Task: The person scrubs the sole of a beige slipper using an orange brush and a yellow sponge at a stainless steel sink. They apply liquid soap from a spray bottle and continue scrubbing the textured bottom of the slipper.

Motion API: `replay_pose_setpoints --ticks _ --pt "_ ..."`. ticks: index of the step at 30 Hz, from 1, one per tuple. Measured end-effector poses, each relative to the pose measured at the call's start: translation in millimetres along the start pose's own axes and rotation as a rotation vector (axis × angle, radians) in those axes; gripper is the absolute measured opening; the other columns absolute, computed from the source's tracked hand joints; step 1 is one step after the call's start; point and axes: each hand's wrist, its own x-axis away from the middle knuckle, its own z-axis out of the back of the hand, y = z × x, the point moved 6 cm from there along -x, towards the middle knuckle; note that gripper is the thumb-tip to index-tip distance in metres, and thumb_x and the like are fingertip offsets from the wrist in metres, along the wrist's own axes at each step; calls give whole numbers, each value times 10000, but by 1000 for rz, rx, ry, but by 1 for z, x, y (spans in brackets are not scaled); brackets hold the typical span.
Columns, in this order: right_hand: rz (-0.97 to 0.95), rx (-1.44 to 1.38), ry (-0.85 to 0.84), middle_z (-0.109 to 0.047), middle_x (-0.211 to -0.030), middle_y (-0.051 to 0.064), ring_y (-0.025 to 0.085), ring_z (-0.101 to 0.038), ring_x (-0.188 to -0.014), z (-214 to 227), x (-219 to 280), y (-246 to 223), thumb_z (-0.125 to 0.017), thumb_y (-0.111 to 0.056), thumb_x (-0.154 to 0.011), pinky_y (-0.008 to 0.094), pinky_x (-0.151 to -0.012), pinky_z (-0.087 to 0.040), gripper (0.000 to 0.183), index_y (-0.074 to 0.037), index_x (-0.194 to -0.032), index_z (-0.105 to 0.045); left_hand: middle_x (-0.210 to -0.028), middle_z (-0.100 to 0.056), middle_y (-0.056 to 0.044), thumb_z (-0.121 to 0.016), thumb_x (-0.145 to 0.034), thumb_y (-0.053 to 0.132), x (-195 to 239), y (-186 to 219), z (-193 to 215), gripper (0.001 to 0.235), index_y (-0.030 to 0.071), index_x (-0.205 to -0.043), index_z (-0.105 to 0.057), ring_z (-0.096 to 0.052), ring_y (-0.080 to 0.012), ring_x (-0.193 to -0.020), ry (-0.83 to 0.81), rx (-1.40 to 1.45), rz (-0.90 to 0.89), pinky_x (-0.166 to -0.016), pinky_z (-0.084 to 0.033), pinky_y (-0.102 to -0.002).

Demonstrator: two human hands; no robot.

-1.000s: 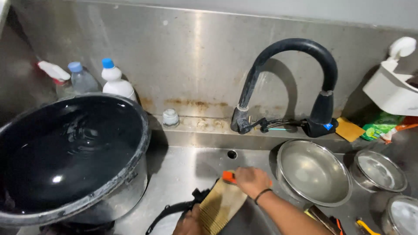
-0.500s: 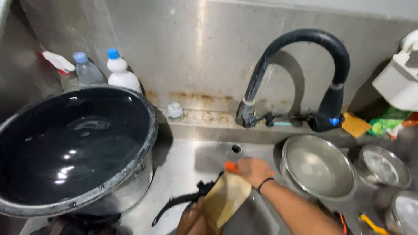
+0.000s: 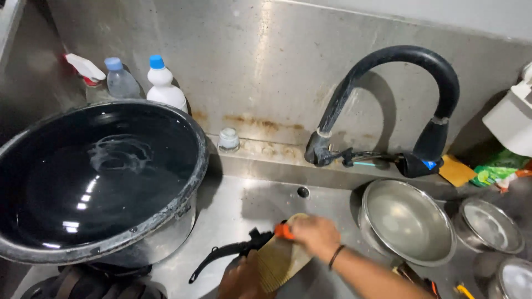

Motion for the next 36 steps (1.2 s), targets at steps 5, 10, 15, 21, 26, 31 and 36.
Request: replay_pose_setpoints --ticks 5,10,15,21,26,31,36 --pt "-822 25 -607 -745 -919 159 442 -724 -843 -35 47 62 -457 -183 -891 567 -625 -557 231 -106 -1009 -641 -1153 -660 -73 -591 -852 477 18 18 19 461 241 -1232 -476 -663 -367 -1119 -17 29 -4 -1016 -501 -480" --pt "-733 -33 -604 -719 -888 154 463 -686 -767 -20 73 21 -309 -311 -1003 599 -657 -487 385 -104 -913 -621 -1212 -621 -100 -701 -802 492 5 9 -8 720 172 -1358 -376 -666 -369 -1090 -28 -18 -95 -932 -519 -499" --pt "-1323 -406 -674 -753 -1073 138 370 -704 -1049 8 80 -12 -491 -454 -799 436 -795 -532 428 -216 -1008 -778 -1208 -637 -77 -769 -742 441 5 8 -7 784 206 -1383 -383 -647 -340 -1147 -23 -28 -57 -978 -521 -446" --pt "-1024 -71 -554 -744 -828 188 476 -696 -835 -9 85 23 -261 -306 -993 579 -760 -520 553 -74 -778 -714 -1374 -529 -121 -812 -797 477 13 15 -2 996 148 -1540 -236 -573 -397 -1239 -34 11 -88 -1020 -490 -500" --pt "-1188 -381 -749 -719 -1060 198 374 -693 -1004 20 89 -40 -261 -576 -948 468 -790 -499 667 -141 -920 -766 -1290 -590 -81 -804 -740 474 4 1 -19 945 190 -1482 -292 -628 -348 -1186 9 -56 -86 -987 -530 -460" --pt "-751 -10 -599 -706 -814 149 444 -688 -758 -10 88 -23 -437 -322 -941 581 -608 -514 289 -136 -895 -653 -1136 -637 -103 -860 -685 588 -6 2 -14 884 195 -1337 -411 -675 -382 -1032 124 -28 -127 -881 -552 -490" --pt "-724 11 -594 -714 -870 114 393 -721 -807 -29 94 19 -595 -487 -926 517 -614 -548 389 -107 -1003 -568 -1227 -620 -132 -781 -709 404 -12 -3 -37 873 130 -1422 -358 -656 -391 -1111 95 20 -152 -962 -535 -482"
